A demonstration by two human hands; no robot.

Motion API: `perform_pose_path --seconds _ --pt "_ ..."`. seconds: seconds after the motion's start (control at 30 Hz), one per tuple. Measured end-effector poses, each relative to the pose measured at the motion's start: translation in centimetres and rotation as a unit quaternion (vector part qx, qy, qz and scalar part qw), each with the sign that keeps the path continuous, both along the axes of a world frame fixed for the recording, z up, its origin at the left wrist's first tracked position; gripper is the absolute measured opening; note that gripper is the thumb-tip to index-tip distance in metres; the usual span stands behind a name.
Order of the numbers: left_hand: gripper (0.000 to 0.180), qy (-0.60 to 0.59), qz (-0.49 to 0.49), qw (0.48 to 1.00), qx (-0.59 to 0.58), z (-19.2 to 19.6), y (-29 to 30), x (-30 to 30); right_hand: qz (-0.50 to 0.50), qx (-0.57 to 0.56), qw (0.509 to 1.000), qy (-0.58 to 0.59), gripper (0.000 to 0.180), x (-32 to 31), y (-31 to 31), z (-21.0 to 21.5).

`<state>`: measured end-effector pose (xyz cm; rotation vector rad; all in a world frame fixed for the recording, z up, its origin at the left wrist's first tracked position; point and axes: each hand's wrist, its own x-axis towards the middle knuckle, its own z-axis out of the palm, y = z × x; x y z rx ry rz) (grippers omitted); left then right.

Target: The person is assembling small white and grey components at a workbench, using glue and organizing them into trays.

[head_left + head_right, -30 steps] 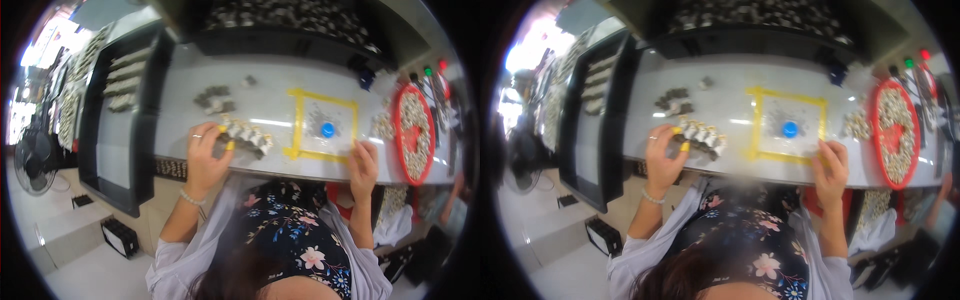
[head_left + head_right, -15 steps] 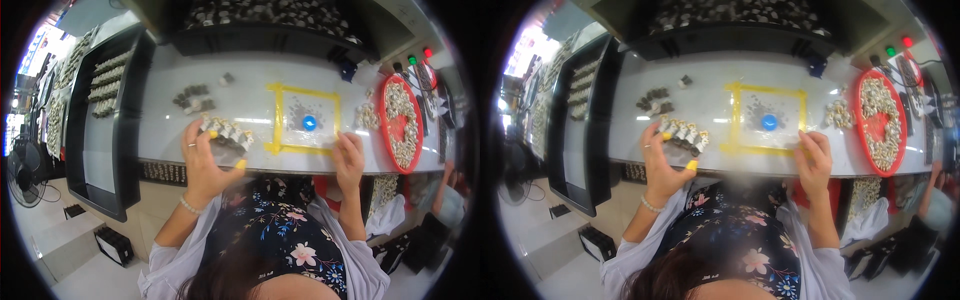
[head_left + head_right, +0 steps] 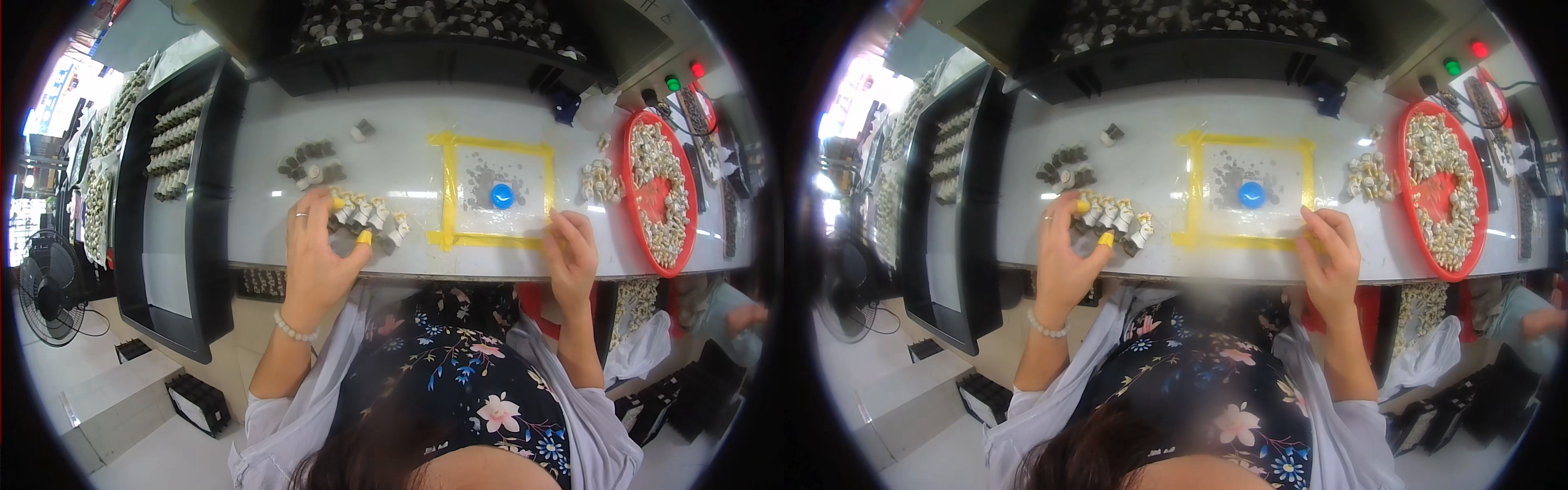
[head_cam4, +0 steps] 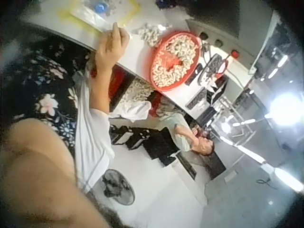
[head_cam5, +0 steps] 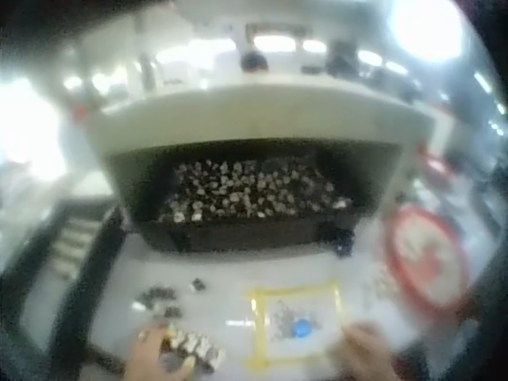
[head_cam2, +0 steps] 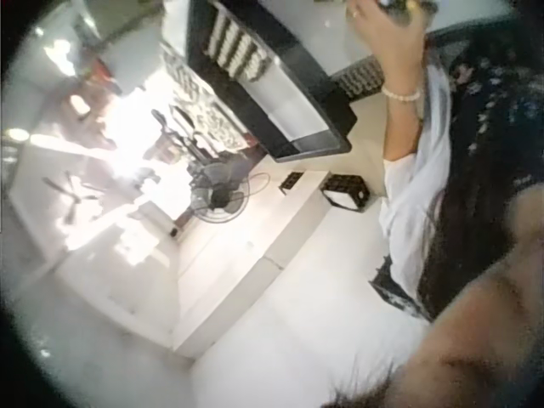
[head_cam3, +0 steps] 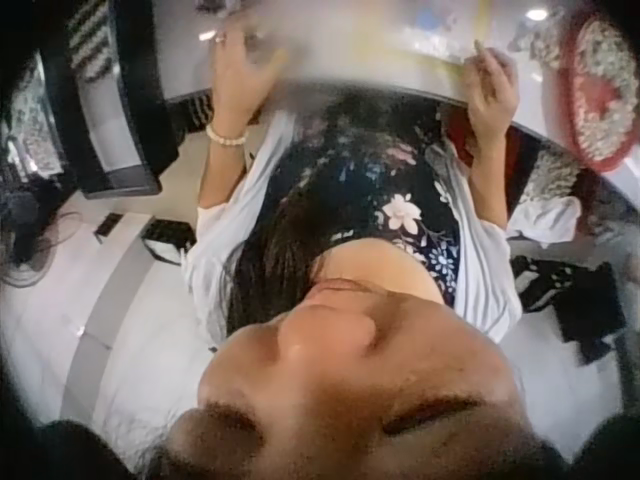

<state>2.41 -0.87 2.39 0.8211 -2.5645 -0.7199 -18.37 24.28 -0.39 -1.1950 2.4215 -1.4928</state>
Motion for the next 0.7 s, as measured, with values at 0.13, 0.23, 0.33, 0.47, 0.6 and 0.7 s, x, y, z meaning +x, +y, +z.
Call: perform_pose_path --seconds 0.13,0.23,0.33,0.47,0.6,0.7 --pt "0.044 0.026 0.014 0.998 0.050 0.1 -0.7 -0.2 0.003 -0.001 1.000 -0.007 0.036 -0.1 -0.2 0.0" --pt "0.042 0.040 0.014 0.999 0.019 -0.2 -1.5 0.5 0.003 0.001 1.000 -0.001 0.035 0.2 -0.5 0.0" --pt "0.042 -0.001 0.017 1.000 0.008 0.9 -0.9 -0.3 -0.007 0.007 1.000 -0.015 0.035 -0.6 0.5 -0.6" --pt "0.040 0.005 0.011 1.000 -0.022 0.0 -0.9 0.0 0.006 -0.012 1.000 -0.019 0.033 -0.3 0.7 -1.0" --pt "0.043 0.023 0.006 1.000 0.006 0.0 -1.2 0.1 0.010 -0.014 0.999 -0.041 0.032 -0.3 0.7 -1.1" --pt "0.044 0.006 0.018 1.000 -0.007 0.2 -1.3 0.3 0.021 -0.022 0.999 -0.029 0.032 -0.2 0.5 -1.0"
